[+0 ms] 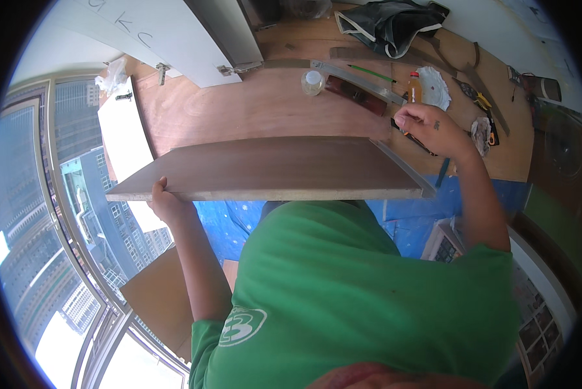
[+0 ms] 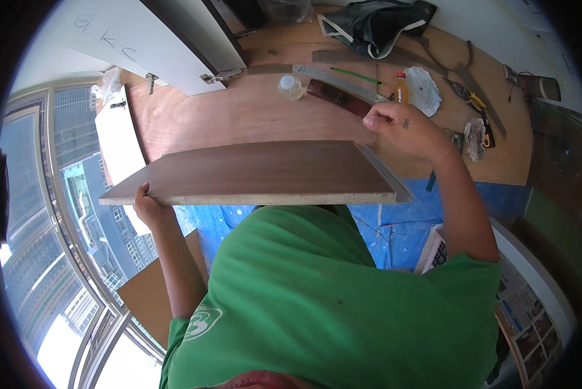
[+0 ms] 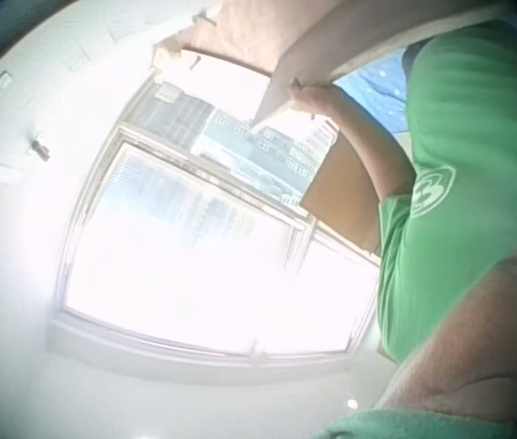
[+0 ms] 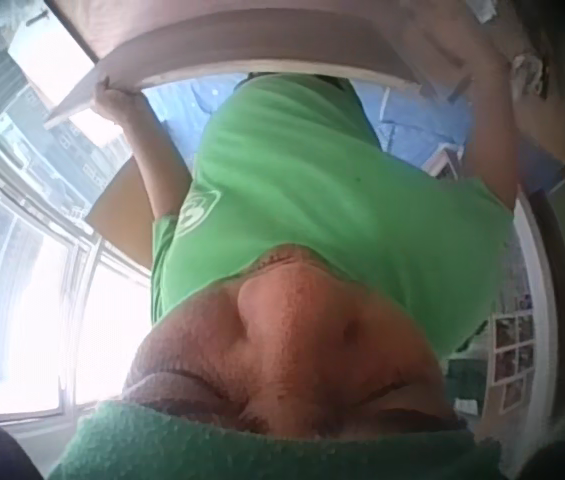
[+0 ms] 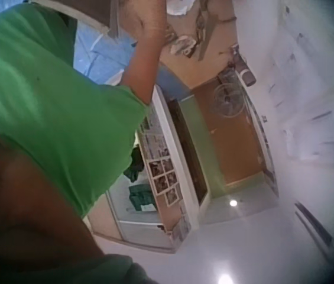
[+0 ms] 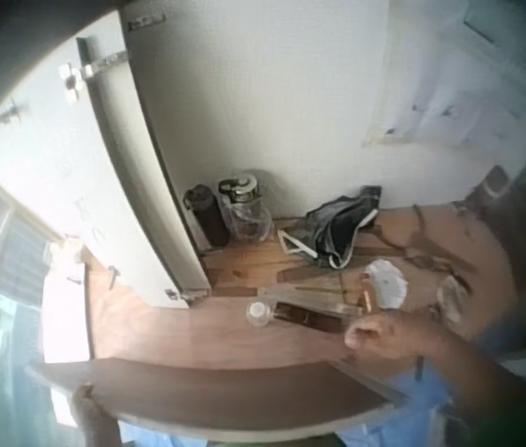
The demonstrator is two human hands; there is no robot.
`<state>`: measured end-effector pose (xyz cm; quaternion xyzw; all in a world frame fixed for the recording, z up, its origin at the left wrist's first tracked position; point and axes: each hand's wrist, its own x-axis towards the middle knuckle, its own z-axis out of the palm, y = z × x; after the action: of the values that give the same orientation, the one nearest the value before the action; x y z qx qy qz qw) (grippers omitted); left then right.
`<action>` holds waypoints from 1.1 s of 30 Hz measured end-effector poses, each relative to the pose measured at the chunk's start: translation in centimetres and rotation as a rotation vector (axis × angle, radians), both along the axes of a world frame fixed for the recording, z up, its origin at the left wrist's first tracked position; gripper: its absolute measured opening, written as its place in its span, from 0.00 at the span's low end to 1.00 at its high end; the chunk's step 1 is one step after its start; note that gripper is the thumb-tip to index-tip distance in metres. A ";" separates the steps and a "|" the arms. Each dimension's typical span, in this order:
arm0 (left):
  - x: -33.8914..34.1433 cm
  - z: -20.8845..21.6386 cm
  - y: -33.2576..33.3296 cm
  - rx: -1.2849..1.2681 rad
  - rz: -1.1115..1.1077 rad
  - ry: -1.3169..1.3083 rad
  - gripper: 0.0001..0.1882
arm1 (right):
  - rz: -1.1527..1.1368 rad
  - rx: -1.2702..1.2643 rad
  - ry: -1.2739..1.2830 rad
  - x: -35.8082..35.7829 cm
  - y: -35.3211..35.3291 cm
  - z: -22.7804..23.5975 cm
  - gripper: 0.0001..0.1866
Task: The person assembles a cabinet door by attaching hinges with a hammer, then applies and trims edge banding using a utility knife. The door is flipped and inspected during the process.
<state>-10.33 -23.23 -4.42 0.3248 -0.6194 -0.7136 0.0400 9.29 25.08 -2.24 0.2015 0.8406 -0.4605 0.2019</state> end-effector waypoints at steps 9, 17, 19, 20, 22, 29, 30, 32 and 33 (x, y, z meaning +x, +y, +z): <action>-0.7 0.3 1.2 -0.237 -0.023 0.061 0.41 | -0.416 -0.272 -0.077 8.3 1.4 -8.2 0.24; -0.1 0.5 0.1 -1.640 -0.156 0.442 0.46 | -0.726 -0.438 0.041 11.2 -2.7 -10.3 0.32; 0.5 2.3 1.7 -1.596 -0.468 0.792 0.31 | -0.867 -0.439 0.119 11.2 -4.4 -10.7 0.31; 2.1 3.0 3.9 -1.368 -0.622 0.887 0.29 | -0.925 -0.438 0.159 11.1 -5.2 -11.2 0.31; 5.1 4.2 7.4 -1.118 -1.047 1.047 0.26 | -1.029 -0.572 0.215 11.7 -6.3 -13.2 0.29; 10.7 4.7 13.3 -1.204 -1.647 0.935 0.17 | -1.095 -0.830 0.275 12.2 -7.3 -14.8 0.28; 10.5 4.5 12.9 -1.217 -1.694 0.895 0.17 | -1.141 -0.816 0.268 12.3 -7.6 -14.3 0.28; 10.4 4.2 12.2 -1.213 -1.722 0.898 0.15 | -1.234 -0.784 0.251 12.4 -8.1 -13.2 0.28; 10.4 4.2 11.8 -1.194 -1.703 0.941 0.15 | -1.195 -0.745 0.265 12.5 -8.5 -13.3 0.28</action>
<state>0.12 -11.45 -0.23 -0.5712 -0.8026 -0.1514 -0.0808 21.76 16.61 -15.50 0.4876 0.3910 -0.7692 -0.1331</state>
